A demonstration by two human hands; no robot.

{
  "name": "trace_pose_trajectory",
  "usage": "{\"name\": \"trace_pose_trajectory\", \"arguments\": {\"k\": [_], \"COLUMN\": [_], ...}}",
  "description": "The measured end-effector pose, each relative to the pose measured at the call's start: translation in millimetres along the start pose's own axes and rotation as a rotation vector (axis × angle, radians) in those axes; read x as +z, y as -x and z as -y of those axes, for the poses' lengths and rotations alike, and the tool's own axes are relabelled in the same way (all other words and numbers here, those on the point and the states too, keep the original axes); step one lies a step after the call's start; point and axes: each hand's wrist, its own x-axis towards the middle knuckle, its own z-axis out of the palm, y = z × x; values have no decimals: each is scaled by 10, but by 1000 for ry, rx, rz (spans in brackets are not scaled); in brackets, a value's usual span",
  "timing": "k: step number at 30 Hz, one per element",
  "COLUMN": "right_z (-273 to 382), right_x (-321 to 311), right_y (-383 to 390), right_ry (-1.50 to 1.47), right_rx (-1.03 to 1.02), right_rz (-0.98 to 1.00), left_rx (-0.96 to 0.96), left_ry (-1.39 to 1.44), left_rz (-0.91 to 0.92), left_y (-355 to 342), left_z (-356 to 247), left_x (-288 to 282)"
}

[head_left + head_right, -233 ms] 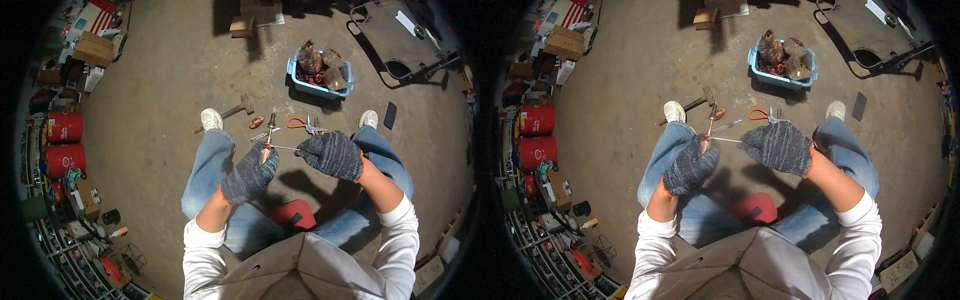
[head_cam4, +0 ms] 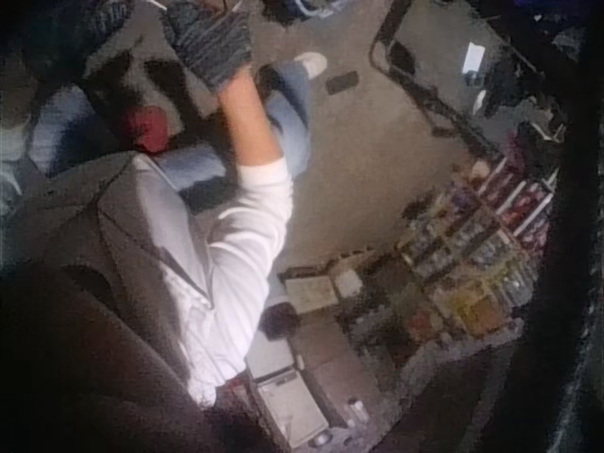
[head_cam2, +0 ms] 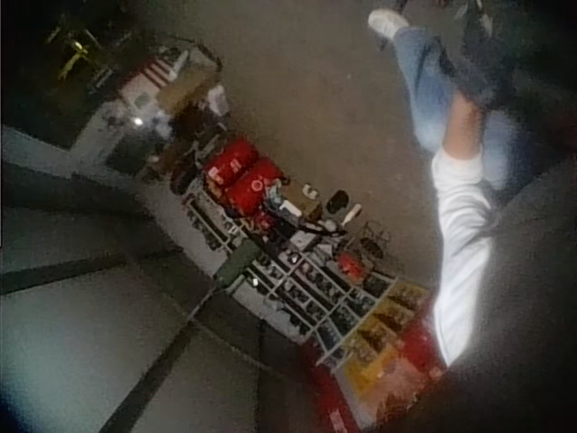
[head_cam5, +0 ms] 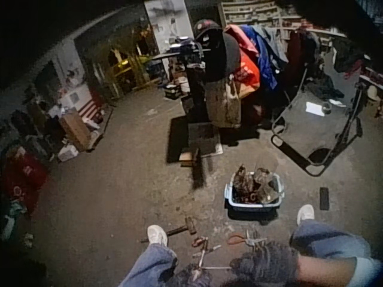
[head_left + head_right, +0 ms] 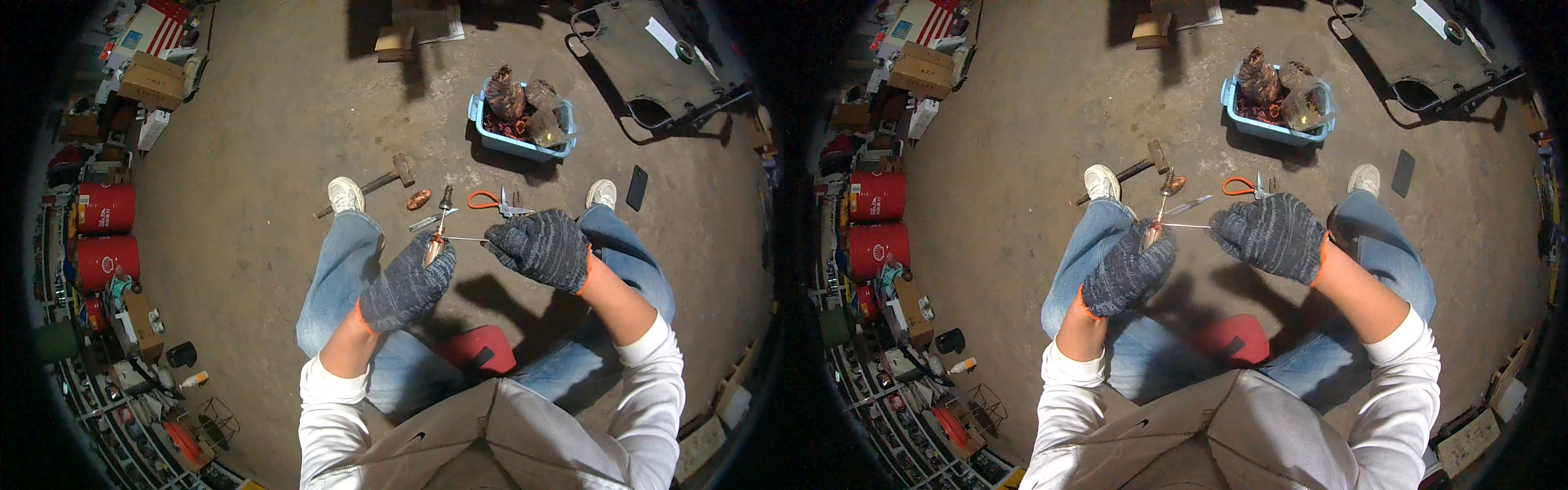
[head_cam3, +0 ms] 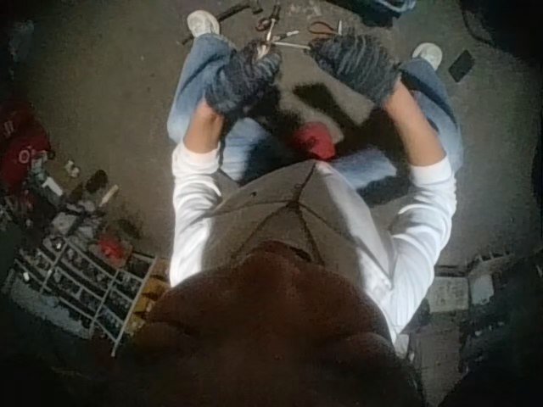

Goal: The person puts on gloves and uses pliers to manipulate a small metal part with a spring. They repeatedly squeeze and adjust the part while seated on the floor in a workshop.

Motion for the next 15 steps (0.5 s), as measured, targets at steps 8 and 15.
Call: {"name": "trace_pose_trajectory", "arguments": {"k": [8,15], "right_z": [5,-13], "right_x": [-86,-132], "right_y": [-68,-73], "right_ry": [-129,-133], "right_rx": [62,5], "right_rz": [95,-21], "left_rx": [-302,-608], "left_ry": [445,1060], "left_rz": [-171,-128], "left_y": [-76,-69], "left_z": [-9,-70], "left_x": [-65,-135]}}
